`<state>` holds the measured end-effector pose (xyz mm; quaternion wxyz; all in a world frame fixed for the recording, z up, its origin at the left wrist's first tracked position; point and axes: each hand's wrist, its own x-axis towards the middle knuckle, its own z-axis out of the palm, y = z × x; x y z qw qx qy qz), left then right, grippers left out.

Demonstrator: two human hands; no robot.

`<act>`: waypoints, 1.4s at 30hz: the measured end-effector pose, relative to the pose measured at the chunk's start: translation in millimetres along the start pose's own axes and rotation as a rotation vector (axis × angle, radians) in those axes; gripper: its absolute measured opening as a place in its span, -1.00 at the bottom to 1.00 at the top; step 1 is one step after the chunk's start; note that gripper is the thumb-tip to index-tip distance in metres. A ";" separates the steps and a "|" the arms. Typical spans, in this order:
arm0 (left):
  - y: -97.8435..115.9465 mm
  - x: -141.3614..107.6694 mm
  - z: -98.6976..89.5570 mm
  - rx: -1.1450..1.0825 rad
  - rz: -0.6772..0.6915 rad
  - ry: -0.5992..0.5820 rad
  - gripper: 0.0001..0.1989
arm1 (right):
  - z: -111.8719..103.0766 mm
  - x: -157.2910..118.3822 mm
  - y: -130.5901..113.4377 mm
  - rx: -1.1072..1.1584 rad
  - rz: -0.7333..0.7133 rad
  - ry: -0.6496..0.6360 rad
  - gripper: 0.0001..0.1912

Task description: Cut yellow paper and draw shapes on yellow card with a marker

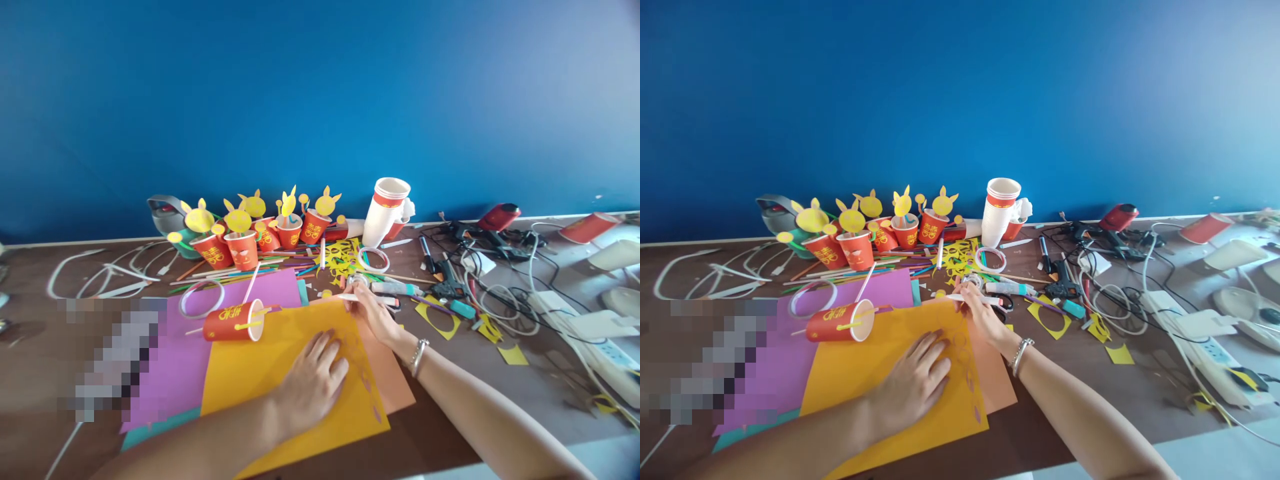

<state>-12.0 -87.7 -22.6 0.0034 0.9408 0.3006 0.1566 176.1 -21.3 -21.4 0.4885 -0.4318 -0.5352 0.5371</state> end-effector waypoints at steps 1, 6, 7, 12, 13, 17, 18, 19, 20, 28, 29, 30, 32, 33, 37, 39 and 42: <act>0.2 0.0 0.3 0.007 0.000 0.006 -0.88 | -0.5 -0.3 1.5 -0.045 -0.010 -0.004 -0.67; 1.3 0.7 1.2 0.054 0.019 -0.007 -0.87 | -1.0 4.5 1.2 -0.096 0.065 0.043 -0.74; 1.5 0.8 1.2 0.063 0.024 -0.009 -0.87 | -0.6 5.7 0.8 -0.101 0.073 0.062 -0.72; 1.3 1.2 0.9 0.084 0.043 -0.016 -0.86 | 0.5 9.0 3.3 -0.149 0.055 0.145 -0.70; 1.1 1.2 0.7 0.086 0.045 -0.021 -0.86 | 0.6 9.1 4.3 -0.159 0.062 0.146 -0.71; 1.2 0.3 0.1 0.109 0.056 -0.026 -0.84 | 0.7 8.0 3.8 -0.191 -0.003 0.092 -0.72; 1.6 -0.2 0.1 0.123 0.064 -0.022 -0.83 | 0.5 7.7 2.5 -0.190 -0.037 0.077 -0.71; 2.1 -0.7 0.0 0.143 0.070 -0.019 -0.83 | 0.2 7.5 1.0 -0.184 -0.058 0.064 -0.70; 2.9 -1.3 0.0 0.166 0.076 -0.018 -0.82 | -0.3 7.3 -0.6 -0.172 -0.058 0.051 -0.68; 10.7 -7.9 3.8 0.187 0.062 -0.125 -0.62 | -2.8 9.1 -2.7 -0.050 0.079 0.041 -0.55; 11.2 -9.3 5.0 0.166 0.050 -0.158 -0.54 | -2.6 9.4 -2.7 -0.043 0.086 0.036 -0.55; 11.7 -10.7 6.1 0.151 0.035 -0.185 -0.47 | -2.4 9.6 -2.7 -0.043 0.085 0.030 -0.55; 12.6 -13.5 7.8 0.150 0.010 -0.214 -0.40 | -2.1 9.9 -3.0 -0.064 0.061 0.024 -0.57; 13.1 -14.5 8.1 0.160 0.006 -0.217 -0.39 | -1.9 9.9 -3.4 -0.085 0.038 0.025 -0.59; 15.0 -13.4 4.9 0.204 0.022 -0.186 -0.41 | -1.5 8.0 -6.2 -0.167 -0.055 0.040 -0.68; 15.3 -9.6 2.5 0.213 0.030 -0.167 -0.47 | -1.3 5.7 -7.8 -0.187 -0.053 0.018 -0.71; 15.0 -4.0 1.6 0.212 0.041 -0.162 -0.51 | -1.2 2.1 -8.5 -0.181 0.022 -0.002 -0.69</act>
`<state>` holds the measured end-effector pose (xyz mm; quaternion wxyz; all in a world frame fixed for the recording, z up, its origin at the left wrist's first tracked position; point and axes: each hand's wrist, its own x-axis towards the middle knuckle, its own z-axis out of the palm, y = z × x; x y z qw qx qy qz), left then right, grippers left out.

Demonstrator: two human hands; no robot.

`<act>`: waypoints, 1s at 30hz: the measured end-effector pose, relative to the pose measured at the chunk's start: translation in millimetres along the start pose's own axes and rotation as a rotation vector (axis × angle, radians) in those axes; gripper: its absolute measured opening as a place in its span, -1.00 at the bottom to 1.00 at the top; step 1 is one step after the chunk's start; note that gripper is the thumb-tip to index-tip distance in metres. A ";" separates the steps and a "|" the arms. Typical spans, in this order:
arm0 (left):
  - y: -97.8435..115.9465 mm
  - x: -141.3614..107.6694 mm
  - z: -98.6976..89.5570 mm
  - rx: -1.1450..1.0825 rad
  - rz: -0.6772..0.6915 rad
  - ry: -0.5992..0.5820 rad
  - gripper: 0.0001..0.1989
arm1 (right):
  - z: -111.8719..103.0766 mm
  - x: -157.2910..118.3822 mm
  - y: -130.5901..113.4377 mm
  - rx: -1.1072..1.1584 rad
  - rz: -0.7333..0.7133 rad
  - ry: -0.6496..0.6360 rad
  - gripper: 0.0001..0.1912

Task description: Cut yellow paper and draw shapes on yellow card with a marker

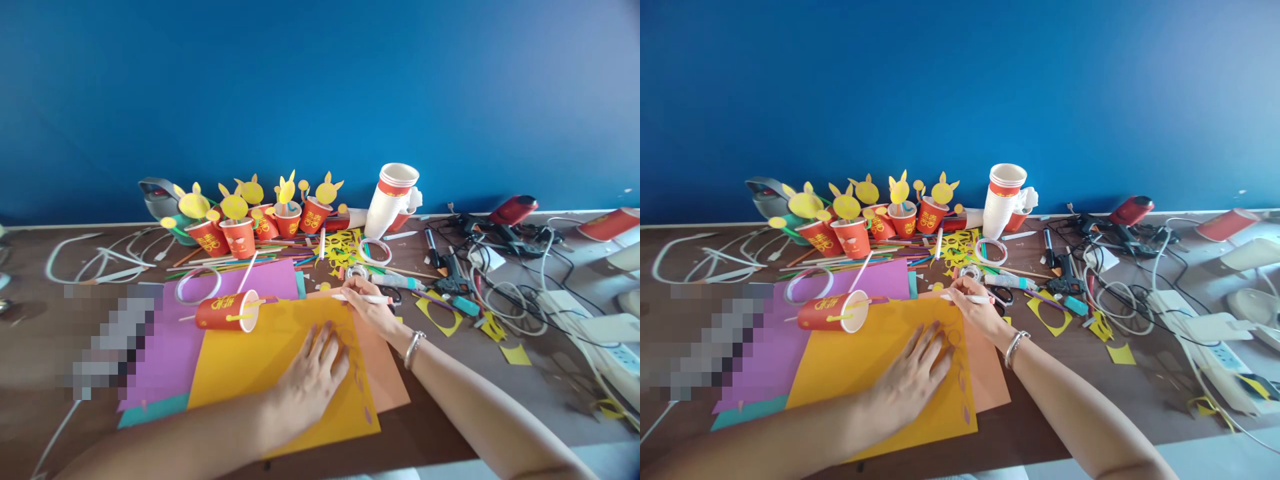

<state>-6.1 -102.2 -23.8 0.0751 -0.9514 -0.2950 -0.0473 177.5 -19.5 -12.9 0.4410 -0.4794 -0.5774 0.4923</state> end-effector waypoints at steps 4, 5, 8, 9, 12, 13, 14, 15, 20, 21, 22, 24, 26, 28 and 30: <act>0.7 1.4 5.1 -0.027 -0.011 -0.013 -0.50 | 1.3 -0.8 2.2 -0.026 0.105 0.026 -0.68; 1.1 0.8 6.9 -0.036 -0.019 -0.014 -0.50 | 1.8 -0.3 2.5 -0.043 0.107 0.038 -0.70; 1.9 -1.2 10.8 -0.054 -0.034 -0.002 -0.50 | 3.1 1.3 2.2 -0.090 0.078 0.074 -0.73; 1.8 -1.6 11.2 -0.057 -0.034 0.003 -0.50 | 3.2 1.6 1.9 -0.085 0.079 0.069 -0.73; 0.5 -1.0 10.4 -0.065 -0.039 0.010 -0.53 | 2.5 2.1 2.5 -0.028 0.111 0.046 -0.68; -0.1 -0.5 9.7 -0.071 -0.042 0.008 -0.54 | 1.8 2.4 3.5 -0.011 0.119 0.051 -0.66; -0.7 0.1 8.9 -0.080 -0.045 0.005 -0.55 | 1.1 2.7 4.8 0.001 0.118 0.060 -0.65; -1.2 0.7 8.3 -0.090 -0.044 0.002 -0.55 | 0.4 3.2 6.3 0.006 0.110 0.069 -0.65; -2.2 2.1 6.9 -0.103 -0.041 0.024 -0.58 | -0.7 4.6 9.0 0.003 0.066 0.087 -0.68; -2.3 2.4 6.6 -0.106 -0.047 0.033 -0.59 | -0.4 4.5 8.2 0.005 0.071 0.088 -0.67; -2.4 2.7 6.1 -0.111 -0.052 0.040 -0.60 | 0.1 4.4 7.2 0.013 0.081 0.088 -0.66; -2.6 3.6 4.7 -0.119 -0.061 0.044 -0.62 | 0.9 4.1 5.5 0.025 0.104 0.084 -0.62; -2.9 4.5 3.1 -0.112 -0.061 0.043 -0.63 | 1.1 3.6 5.5 0.024 0.114 0.064 -0.62; -3.3 5.0 2.0 -0.096 -0.066 0.046 -0.63 | 0.8 2.8 6.9 0.016 0.092 0.046 -0.67; -3.8 5.2 1.7 -0.078 -0.082 0.051 -0.62 | 0.4 1.5 8.0 -0.006 0.056 0.041 -0.72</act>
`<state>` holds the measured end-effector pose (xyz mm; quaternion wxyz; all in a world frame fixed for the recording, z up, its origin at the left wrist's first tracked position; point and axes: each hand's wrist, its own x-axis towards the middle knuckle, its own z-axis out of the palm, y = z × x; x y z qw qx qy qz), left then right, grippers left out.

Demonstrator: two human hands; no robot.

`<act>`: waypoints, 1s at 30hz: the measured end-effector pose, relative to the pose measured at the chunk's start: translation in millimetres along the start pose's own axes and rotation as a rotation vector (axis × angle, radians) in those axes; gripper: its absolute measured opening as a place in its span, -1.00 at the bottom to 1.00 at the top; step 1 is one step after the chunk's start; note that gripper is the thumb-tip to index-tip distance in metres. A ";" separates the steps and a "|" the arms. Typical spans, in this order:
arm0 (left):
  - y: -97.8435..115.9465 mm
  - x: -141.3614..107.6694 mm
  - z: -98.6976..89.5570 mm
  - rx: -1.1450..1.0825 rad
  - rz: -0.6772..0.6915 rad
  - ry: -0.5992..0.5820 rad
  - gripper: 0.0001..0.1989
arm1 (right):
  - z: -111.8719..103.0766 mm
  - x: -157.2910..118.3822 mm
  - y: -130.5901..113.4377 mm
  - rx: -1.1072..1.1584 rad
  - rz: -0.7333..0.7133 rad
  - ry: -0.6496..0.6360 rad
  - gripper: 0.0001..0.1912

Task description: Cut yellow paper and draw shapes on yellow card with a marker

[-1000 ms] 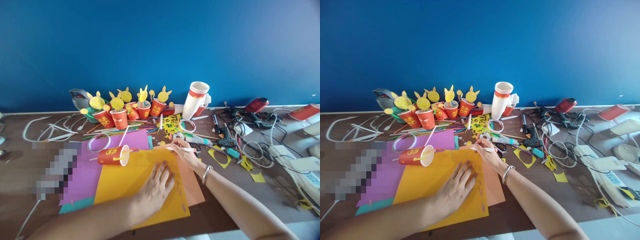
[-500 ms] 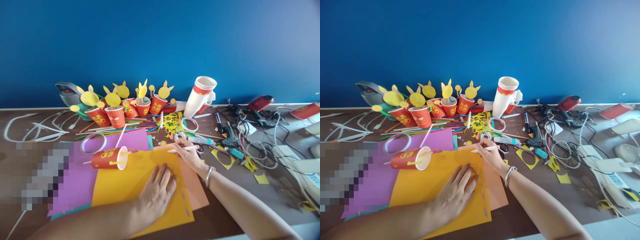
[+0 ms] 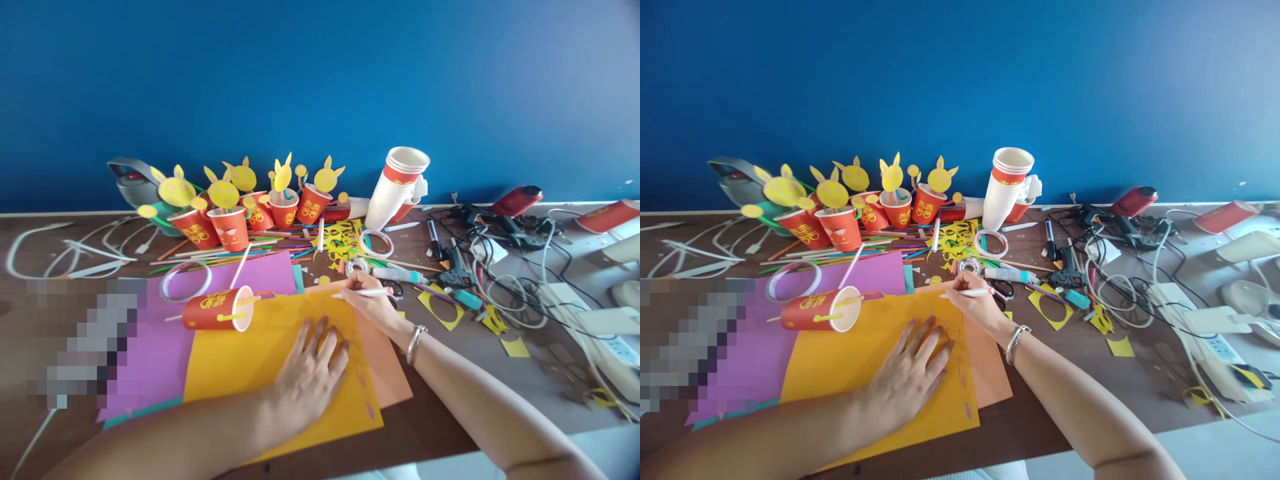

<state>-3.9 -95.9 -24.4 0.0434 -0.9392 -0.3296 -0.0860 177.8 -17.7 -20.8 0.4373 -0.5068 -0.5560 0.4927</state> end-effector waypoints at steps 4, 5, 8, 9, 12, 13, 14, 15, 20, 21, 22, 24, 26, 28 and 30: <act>-1.6 1.1 -0.3 0.022 -0.008 -0.009 -0.61 | 0.0 -2.2 -1.8 -0.040 -0.006 0.029 -0.71; -1.9 1.5 -0.5 0.022 0.003 -0.016 -0.61 | 0.2 -2.1 -2.7 -0.029 0.012 0.030 -0.68; -2.5 2.3 -0.6 0.020 0.031 -0.036 -0.61 | 1.0 -0.4 -4.4 0.004 0.057 0.004 -0.58; -2.4 2.2 -0.4 0.021 0.033 -0.039 -0.61 | 1.4 0.3 -4.4 0.008 0.060 -0.004 -0.57; -1.9 1.4 0.7 0.033 0.031 -0.030 -0.61 | 2.4 1.6 -3.4 0.017 0.055 0.006 -0.56; -1.7 1.1 1.1 0.038 0.033 -0.025 -0.60 | 2.7 1.8 -2.9 0.023 0.053 0.019 -0.56; -1.5 0.9 1.3 0.044 0.036 -0.019 -0.60 | 2.9 1.8 -2.4 0.032 0.051 0.032 -0.57; -1.3 0.8 1.4 0.051 0.039 -0.012 -0.60 | 3.1 1.9 -1.9 0.038 0.048 0.043 -0.57; -1.0 1.5 1.4 0.088 0.037 0.049 -0.61 | 2.9 2.1 0.7 0.039 0.027 0.033 -0.60; -1.1 1.5 1.5 0.092 0.038 0.056 -0.61 | 2.6 2.2 1.3 0.037 0.026 0.028 -0.61; -1.2 1.3 1.5 0.095 0.041 0.057 -0.61 | 2.3 2.3 1.8 0.034 0.026 0.022 -0.61; -1.0 0.8 1.5 0.095 0.048 0.051 -0.60 | 1.7 2.4 2.5 0.019 0.021 0.010 -0.62; -0.3 0.1 1.3 0.094 0.048 0.044 -0.60 | 1.3 2.3 2.3 0.001 0.010 0.001 -0.63; 1.1 -0.8 1.2 0.092 0.050 0.043 -0.61 | 1.2 2.1 0.5 -0.006 0.011 -0.002 -0.62; 2.6 -1.5 1.6 0.091 0.051 0.045 -0.61 | 1.5 1.7 -2.9 0.007 0.028 0.005 -0.60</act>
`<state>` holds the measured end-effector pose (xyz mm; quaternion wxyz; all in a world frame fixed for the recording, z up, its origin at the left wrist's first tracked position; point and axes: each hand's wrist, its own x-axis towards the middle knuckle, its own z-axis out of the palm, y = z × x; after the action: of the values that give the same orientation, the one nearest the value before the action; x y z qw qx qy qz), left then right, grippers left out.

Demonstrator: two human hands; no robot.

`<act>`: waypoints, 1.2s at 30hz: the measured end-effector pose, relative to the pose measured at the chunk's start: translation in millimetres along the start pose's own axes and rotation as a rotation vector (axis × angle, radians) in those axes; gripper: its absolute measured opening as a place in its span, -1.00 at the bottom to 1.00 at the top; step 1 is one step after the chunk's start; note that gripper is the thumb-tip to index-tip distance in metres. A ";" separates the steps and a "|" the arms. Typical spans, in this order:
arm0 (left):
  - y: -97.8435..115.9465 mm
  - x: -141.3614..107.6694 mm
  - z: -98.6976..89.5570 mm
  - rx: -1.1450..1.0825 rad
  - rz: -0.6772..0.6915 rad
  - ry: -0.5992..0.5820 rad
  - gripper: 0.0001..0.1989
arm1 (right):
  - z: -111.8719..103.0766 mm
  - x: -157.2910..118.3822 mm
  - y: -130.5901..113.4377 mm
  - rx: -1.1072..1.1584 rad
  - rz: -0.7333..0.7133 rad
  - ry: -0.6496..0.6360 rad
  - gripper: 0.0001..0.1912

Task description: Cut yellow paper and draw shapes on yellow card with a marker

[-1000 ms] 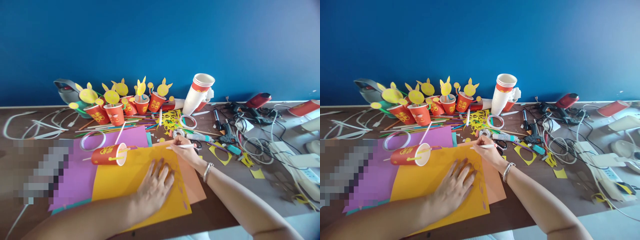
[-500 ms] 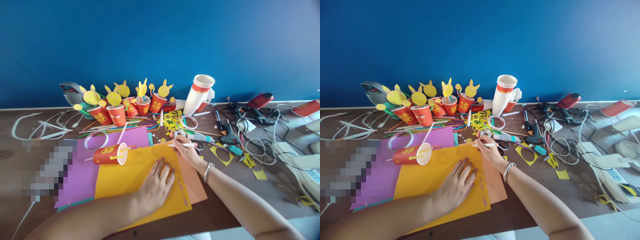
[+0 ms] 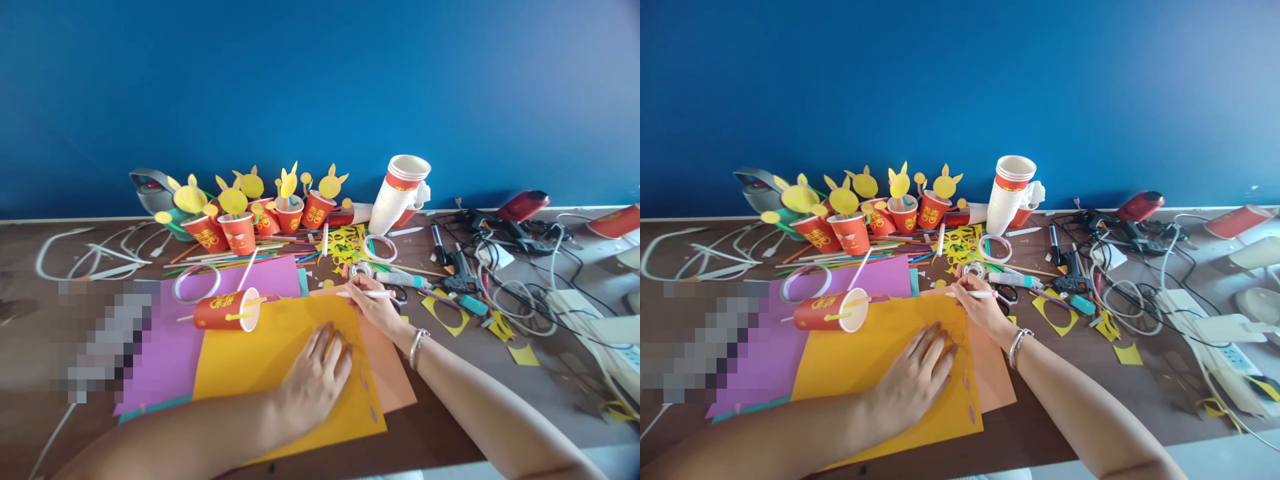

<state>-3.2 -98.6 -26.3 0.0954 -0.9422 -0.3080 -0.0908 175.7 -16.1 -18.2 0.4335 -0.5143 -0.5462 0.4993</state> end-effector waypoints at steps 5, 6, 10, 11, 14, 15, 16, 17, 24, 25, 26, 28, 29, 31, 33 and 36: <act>-0.1 -0.5 0.6 -0.046 -0.004 -0.005 -0.63 | 0.7 -0.5 -8.9 0.044 -0.013 0.029 -0.54; -0.8 -0.3 0.2 -0.054 -0.006 -0.010 -0.63 | 0.5 -0.5 -9.3 0.044 -0.029 0.036 -0.53; -2.8 0.6 -2.1 -0.073 -0.017 -0.018 -0.64 | -0.8 -1.3 -5.8 0.068 -0.032 0.043 -0.67; -2.9 0.8 -2.3 -0.078 -0.020 -0.017 -0.64 | -1.0 -1.4 -4.3 0.070 -0.027 0.041 -0.70; -2.4 1.0 -1.1 -0.093 -0.025 -0.006 -0.62 | -0.6 -1.5 -0.5 0.052 -0.020 0.039 -0.70; -2.3 1.2 -0.7 -0.103 -0.027 0.000 -0.62 | -0.4 -1.6 0.1 0.046 -0.022 0.037 -0.70; -2.5 1.7 -0.7 -0.121 -0.031 0.007 -0.63 | -0.4 -1.9 0.4 0.043 -0.027 0.033 -0.69; -3.2 2.5 -1.4 -0.153 -0.042 0.013 -0.64 | -0.5 -2.6 0.4 0.036 -0.040 0.035 -0.68; -19.9 14.8 -19.3 -1.066 -0.319 0.074 -0.76 | -1.4 -15.8 -3.8 -0.414 -0.726 0.074 -0.89; -22.3 16.1 -20.3 -1.208 -0.368 0.081 -0.74 | -0.8 -18.1 -4.7 -0.486 -0.824 0.039 -0.82; -24.2 17.0 -20.1 -1.332 -0.403 0.073 -0.72 | 0.1 -20.2 -5.9 -0.559 -0.893 0.009 -0.76; -26.2 18.0 -16.8 -1.510 -0.447 0.028 -0.68 | 2.1 -24.3 -8.5 -0.703 -0.963 -0.020 -0.67; -26.3 18.3 -14.0 -1.562 -0.472 0.008 -0.68 | 3.2 -26.2 -9.9 -0.760 -0.985 -0.030 -0.64; -25.5 19.0 -8.1 -1.613 -0.536 -0.003 -0.67 | 5.3 -29.5 -12.1 -0.827 -1.021 -0.076 -0.62; -24.4 20.4 -3.0 -1.644 -0.601 0.033 -0.64 | 7.0 -31.2 -13.3 -0.829 -1.042 -0.146 -0.61; -23.8 23.1 1.6 -1.735 -0.684 0.096 -0.60 | 7.4 -28.7 -14.0 -0.746 -1.002 -0.129 -0.58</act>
<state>1.1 -66.4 -19.5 -0.6609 -0.5374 -0.3887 -0.3511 169.4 -45.0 -4.1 0.3725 -0.2814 -0.8834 0.0411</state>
